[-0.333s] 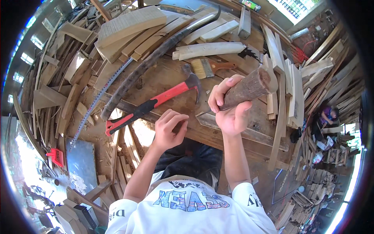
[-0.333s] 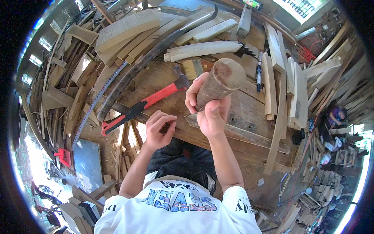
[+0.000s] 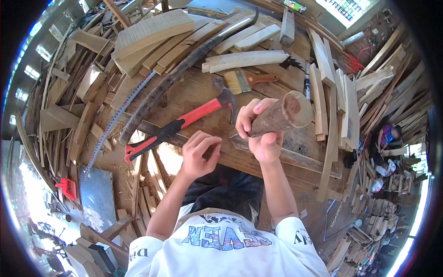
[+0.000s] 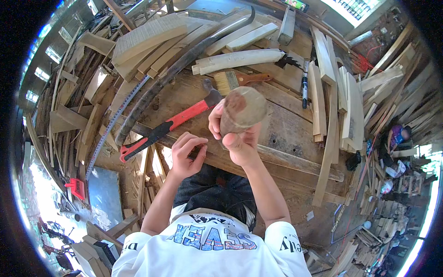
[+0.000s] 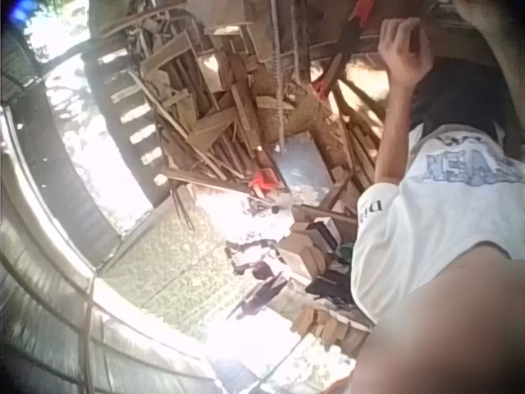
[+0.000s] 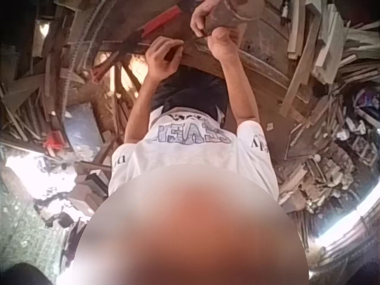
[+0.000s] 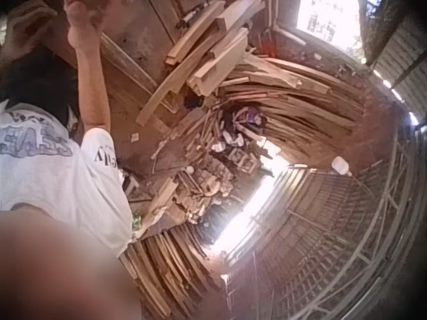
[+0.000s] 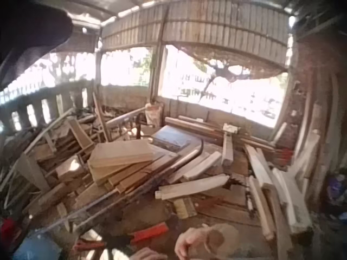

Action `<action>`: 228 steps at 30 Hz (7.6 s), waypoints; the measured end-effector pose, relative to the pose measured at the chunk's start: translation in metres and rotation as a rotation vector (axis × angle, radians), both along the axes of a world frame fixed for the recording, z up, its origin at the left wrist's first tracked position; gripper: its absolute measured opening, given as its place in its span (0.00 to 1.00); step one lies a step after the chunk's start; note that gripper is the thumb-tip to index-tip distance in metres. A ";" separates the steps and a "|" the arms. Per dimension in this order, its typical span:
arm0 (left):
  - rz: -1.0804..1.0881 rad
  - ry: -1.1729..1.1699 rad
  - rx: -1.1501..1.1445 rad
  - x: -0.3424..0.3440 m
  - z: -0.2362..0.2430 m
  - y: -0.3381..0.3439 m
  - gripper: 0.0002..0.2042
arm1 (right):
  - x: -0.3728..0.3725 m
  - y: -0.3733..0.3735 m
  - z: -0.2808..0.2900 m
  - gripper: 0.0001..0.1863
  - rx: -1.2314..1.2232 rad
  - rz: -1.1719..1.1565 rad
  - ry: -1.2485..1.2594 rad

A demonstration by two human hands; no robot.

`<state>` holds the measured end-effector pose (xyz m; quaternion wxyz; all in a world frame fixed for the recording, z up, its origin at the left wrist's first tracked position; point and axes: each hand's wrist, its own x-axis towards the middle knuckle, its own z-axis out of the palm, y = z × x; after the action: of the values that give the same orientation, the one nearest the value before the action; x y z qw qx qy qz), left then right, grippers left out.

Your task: The recorder is using a hammer and a chisel to shape a piece of wood on a workbench.

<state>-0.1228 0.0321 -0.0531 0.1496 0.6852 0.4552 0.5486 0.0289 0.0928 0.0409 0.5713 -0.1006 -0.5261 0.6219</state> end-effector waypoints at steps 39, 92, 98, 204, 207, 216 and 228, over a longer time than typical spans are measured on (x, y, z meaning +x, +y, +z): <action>0.415 0.824 -0.265 -0.034 0.062 0.025 0.20 | 0.021 0.035 -0.019 0.29 -0.089 0.646 0.024; 0.189 0.420 -0.410 -0.022 0.279 -0.084 0.23 | 0.021 0.031 -0.013 0.19 0.066 0.613 0.072; 0.054 0.240 -0.254 -0.019 0.314 -0.091 0.23 | 0.023 0.031 -0.011 0.26 0.016 0.654 0.092; 0.377 -0.221 -0.483 -0.041 0.296 -0.077 0.15 | 0.007 0.033 -0.017 0.16 0.084 0.636 0.137; 0.235 0.150 -0.762 -0.039 0.291 -0.077 0.14 | 0.008 0.034 -0.016 0.16 0.116 0.627 0.129; 0.608 -0.443 -0.131 -0.005 0.318 -0.064 0.20 | 0.008 0.040 -0.020 0.23 0.094 0.616 0.110; 0.440 -0.436 -0.137 -0.032 0.328 -0.067 0.18 | 0.011 0.050 -0.022 0.22 0.071 0.655 0.094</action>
<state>-0.1545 -0.0353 0.2746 0.1673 0.4247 0.5856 0.6698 0.0395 0.1425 0.0193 0.3678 0.1225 -0.5247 0.7579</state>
